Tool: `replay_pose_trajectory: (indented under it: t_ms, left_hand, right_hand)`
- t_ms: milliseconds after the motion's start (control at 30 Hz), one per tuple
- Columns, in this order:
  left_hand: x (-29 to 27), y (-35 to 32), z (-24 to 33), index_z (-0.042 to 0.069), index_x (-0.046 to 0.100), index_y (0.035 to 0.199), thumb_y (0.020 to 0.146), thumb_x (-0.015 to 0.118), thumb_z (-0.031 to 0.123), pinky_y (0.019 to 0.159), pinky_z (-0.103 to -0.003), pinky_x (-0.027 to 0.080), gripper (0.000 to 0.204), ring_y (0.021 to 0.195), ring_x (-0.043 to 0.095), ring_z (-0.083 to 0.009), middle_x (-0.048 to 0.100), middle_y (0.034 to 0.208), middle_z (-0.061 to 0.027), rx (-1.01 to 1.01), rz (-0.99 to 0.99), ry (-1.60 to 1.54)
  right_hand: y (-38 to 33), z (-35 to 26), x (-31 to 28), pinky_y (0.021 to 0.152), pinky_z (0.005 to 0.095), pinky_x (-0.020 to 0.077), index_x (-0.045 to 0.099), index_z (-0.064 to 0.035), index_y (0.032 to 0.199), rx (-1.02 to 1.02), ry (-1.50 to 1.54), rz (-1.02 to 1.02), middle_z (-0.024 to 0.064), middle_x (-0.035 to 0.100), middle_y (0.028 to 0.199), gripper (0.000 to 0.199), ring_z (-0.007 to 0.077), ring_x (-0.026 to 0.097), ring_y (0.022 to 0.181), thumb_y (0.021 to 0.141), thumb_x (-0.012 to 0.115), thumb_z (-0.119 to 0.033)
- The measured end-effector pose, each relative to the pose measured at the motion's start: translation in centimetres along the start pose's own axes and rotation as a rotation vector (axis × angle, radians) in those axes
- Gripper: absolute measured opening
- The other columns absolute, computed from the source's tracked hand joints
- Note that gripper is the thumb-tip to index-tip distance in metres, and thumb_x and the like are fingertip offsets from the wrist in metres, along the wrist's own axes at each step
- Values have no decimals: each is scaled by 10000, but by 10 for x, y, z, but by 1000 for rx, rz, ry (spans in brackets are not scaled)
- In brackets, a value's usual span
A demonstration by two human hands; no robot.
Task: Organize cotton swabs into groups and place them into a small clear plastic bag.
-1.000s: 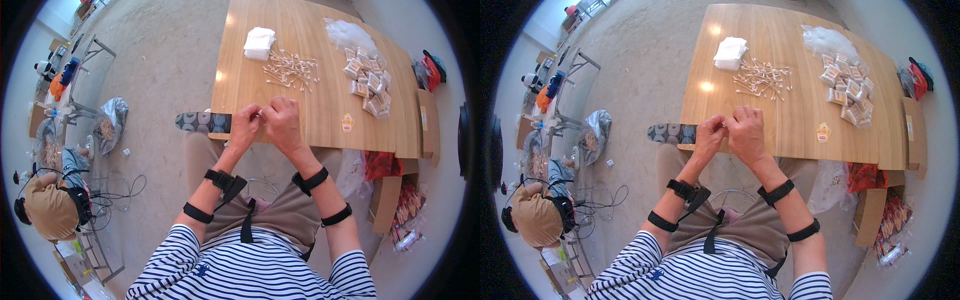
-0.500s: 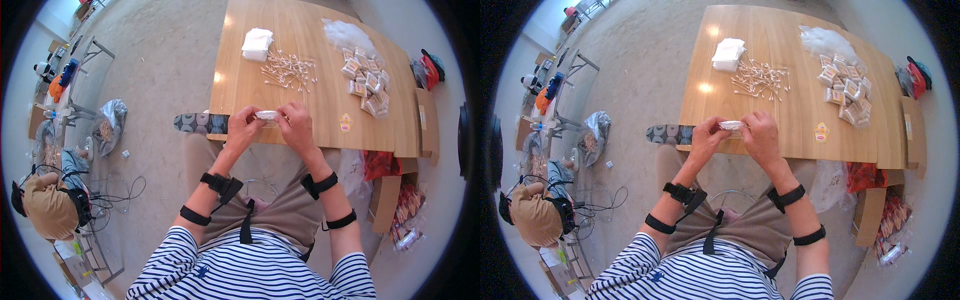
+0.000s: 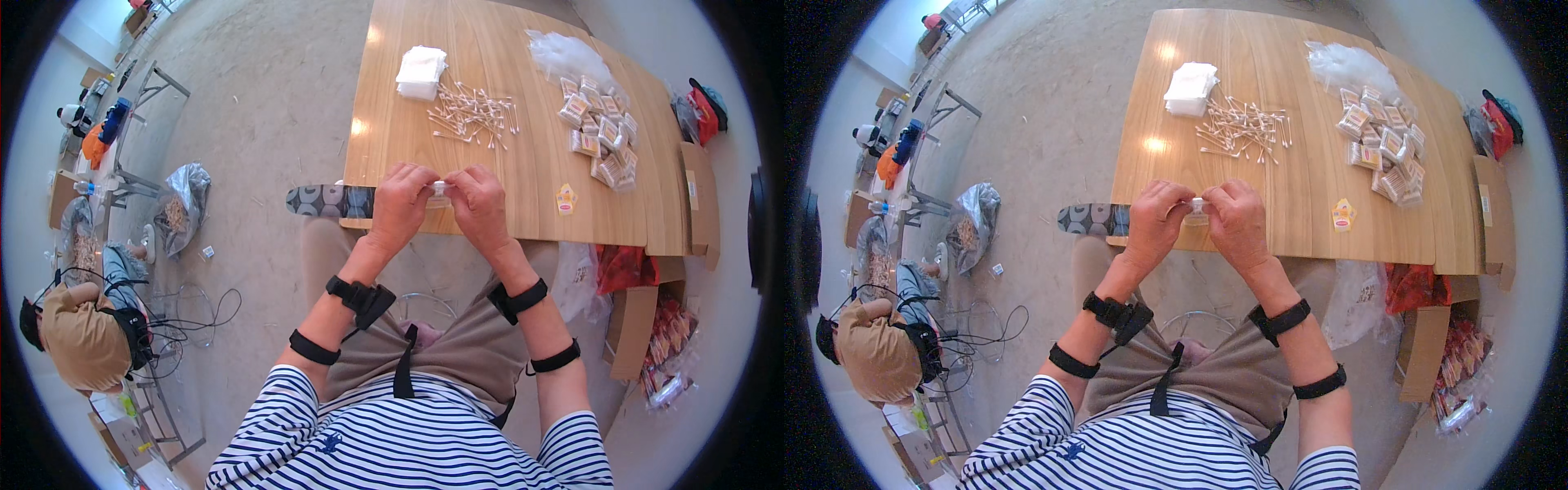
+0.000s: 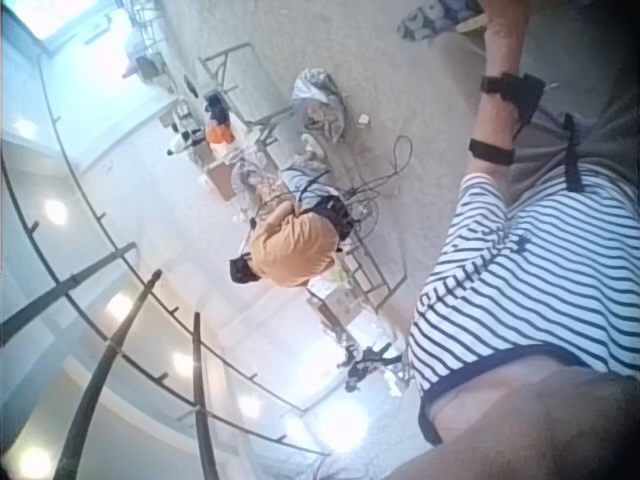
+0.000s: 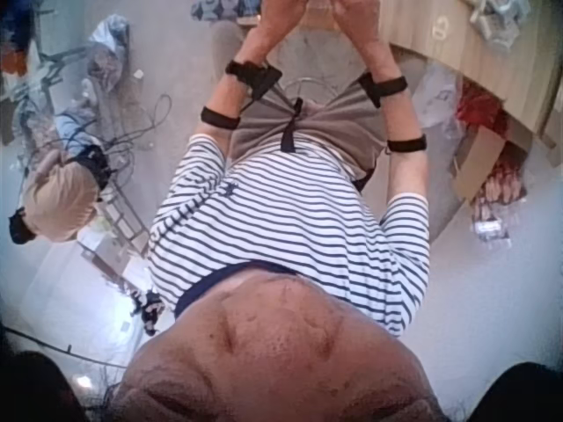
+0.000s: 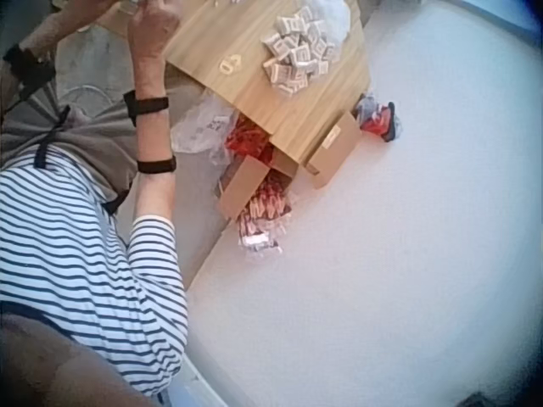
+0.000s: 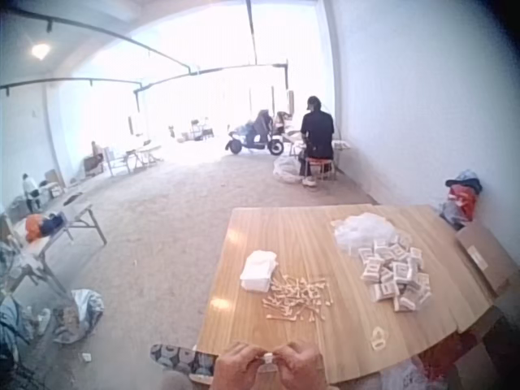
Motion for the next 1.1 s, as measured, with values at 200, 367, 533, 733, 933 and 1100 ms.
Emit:
replay_pose_trajectory:
  t_ms: [200, 367, 533, 733, 933, 1100]
  left_hand:
    - [1, 0, 8, 37, 671, 913, 787, 708, 3, 735, -406, 513, 136, 844, 641, -313, 676, 857, -105, 130, -13, 98]
    - [3, 1, 8, 30, 655, 912, 799, 683, -8, 742, -411, 505, 123, 850, 631, -324, 663, 864, -121, 137, -37, 97]
    - [7, 3, 5, 37, 611, 871, 765, 599, -58, 753, -446, 474, 143, 851, 595, -352, 620, 842, -141, 126, -48, 30]
    - [8, 3, 7, 22, 592, 887, 783, 583, -88, 732, -428, 471, 152, 827, 588, -355, 611, 833, -152, 89, -94, 34]
    - [-7, 2, 1, 9, 583, 907, 808, 648, -80, 736, -318, 500, 148, 771, 613, -202, 604, 791, -84, -151, -53, -222]
    - [-14, -4, -6, 14, 563, 896, 795, 657, -95, 750, -278, 495, 176, 760, 574, -110, 583, 768, -27, -254, -77, -380]
  right_hand:
    - [3, -2, 3, 726, 448, 465, 653, -51, 825, -27, -20, -18, 115, 589, 802, 68, 329, 589, 817, 772, 696, -52]
    - [3, 0, 6, 737, 450, 462, 645, -46, 806, -42, -26, -33, 119, 586, 809, 56, 327, 586, 834, 777, 689, -66]
    - [5, -6, 8, 753, 450, 458, 618, -41, 770, -98, -44, -16, 122, 579, 807, 45, 332, 577, 847, 752, 657, -56]
    - [6, -22, 9, 770, 460, 447, 562, -29, 737, -220, -155, -38, 134, 554, 791, 58, 348, 551, 847, 705, 601, -58]
    - [-1, -23, -7, 753, 467, 426, 557, -15, 750, -101, -50, 5, 153, 541, 798, 47, 364, 536, 845, 734, 600, -6]
    - [-4, -23, -16, 750, 466, 420, 561, -7, 764, 44, 50, -35, 166, 540, 801, 39, 370, 530, 840, 750, 587, 17]
Point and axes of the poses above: each hand's wrist, its own y-axis towards the middle knuckle, its own x-axis out of the palm, z = x × y, the point moved 8 cm from there along y, towards the middle knuckle
